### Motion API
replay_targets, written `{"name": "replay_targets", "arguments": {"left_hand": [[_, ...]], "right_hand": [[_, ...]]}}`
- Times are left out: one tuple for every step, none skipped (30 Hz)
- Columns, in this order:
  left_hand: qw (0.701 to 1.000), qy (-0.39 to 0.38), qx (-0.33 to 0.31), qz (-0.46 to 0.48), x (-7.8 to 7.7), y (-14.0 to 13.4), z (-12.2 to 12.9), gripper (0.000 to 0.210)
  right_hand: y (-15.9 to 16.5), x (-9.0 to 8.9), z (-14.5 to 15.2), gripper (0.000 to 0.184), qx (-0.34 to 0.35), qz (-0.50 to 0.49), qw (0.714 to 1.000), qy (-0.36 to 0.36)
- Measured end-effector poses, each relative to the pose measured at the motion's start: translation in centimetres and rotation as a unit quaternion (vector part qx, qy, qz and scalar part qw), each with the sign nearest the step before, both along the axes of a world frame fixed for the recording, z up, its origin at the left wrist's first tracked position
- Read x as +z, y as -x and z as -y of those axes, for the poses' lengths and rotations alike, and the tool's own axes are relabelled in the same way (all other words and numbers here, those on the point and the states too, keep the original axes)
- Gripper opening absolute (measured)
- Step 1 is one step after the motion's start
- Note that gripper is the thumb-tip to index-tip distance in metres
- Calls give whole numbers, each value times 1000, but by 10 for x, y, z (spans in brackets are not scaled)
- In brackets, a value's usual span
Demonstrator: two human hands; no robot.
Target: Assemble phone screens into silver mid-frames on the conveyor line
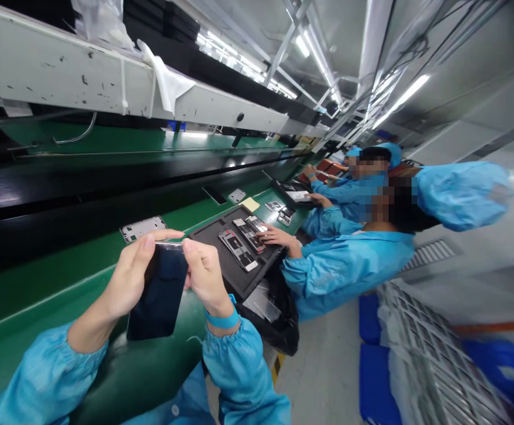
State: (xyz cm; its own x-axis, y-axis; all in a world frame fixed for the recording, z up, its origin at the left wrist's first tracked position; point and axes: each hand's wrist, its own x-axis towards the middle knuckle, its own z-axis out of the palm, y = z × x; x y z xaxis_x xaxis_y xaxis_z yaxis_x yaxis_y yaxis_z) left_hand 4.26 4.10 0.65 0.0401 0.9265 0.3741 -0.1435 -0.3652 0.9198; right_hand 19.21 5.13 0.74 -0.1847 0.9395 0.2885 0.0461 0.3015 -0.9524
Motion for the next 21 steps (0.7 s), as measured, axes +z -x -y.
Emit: {"name": "replay_targets", "arguments": {"left_hand": [[1000, -4, 17, -10, -1, -2, 0, 57], [999, -2, 32, -6, -1, -3, -1, 58], [999, 8, 45, 15, 0, -2, -3, 58], [997, 27, 54, 49, 2, -1, -6, 58], [992, 51, 59, 96, 5, 2, -10, 56], [984, 76, 67, 149, 9, 6, -14, 55], [973, 96, 74, 196, 14, 11, -17, 54], [963, 107, 83, 232, 19, 16, -20, 56], [956, 110, 93, 255, 23, 21, -22, 58], [952, 108, 105, 268, 27, 25, -23, 59], [949, 105, 116, 275, 30, 28, -23, 60], [947, 107, 120, 277, 32, 29, -23, 59], [946, 112, 119, 279, 34, 29, -21, 57], [944, 118, 119, 283, 34, 29, -20, 54], [942, 124, 117, 288, 34, 27, -19, 51], [940, 129, 116, 293, 33, 26, -18, 48], [938, 133, 116, 298, 33, 24, -17, 44], [936, 136, 116, 302, 32, 22, -17, 40], [935, 139, 117, 306, 31, 20, -17, 37], [933, 140, 120, 308, 30, 19, -17, 34], [933, 137, 124, 308, 29, 18, -18, 32]], "right_hand": [[0, 1, 1, 70, -8, 4, 1000, -11], [0, 0, 2, 67, -14, 3, 1000, -23], [0, -1, 4, 63, -17, 2, 999, -30], [0, -4, 6, 60, -14, 3, 999, -32], [0, -8, 10, 58, -2, 11, 1000, -28], [0, -13, 14, 57, 24, 25, 999, -16], [-1, -18, 18, 57, 61, 42, 997, 2], [-1, -23, 23, 59, 104, 58, 993, 25], [-1, -27, 28, 61, 143, 70, 986, 46], [-1, -31, 32, 63, 171, 75, 980, 63], [0, -34, 34, 65, 189, 74, 976, 74], [0, -36, 36, 66, 197, 68, 975, 79], [2, -38, 36, 68, 200, 62, 975, 78], [3, -41, 35, 70, 202, 55, 975, 73], [4, -43, 33, 71, 202, 46, 976, 69], [6, -45, 31, 73, 197, 37, 977, 68], [8, -48, 29, 74, 187, 27, 980, 69], [10, -51, 28, 75, 174, 17, 982, 72], [12, -54, 26, 75, 162, 9, 984, 77], [15, -57, 25, 75, 157, 3, 984, 81], [18, -59, 25, 73, 161, 2, 983, 85]]}}
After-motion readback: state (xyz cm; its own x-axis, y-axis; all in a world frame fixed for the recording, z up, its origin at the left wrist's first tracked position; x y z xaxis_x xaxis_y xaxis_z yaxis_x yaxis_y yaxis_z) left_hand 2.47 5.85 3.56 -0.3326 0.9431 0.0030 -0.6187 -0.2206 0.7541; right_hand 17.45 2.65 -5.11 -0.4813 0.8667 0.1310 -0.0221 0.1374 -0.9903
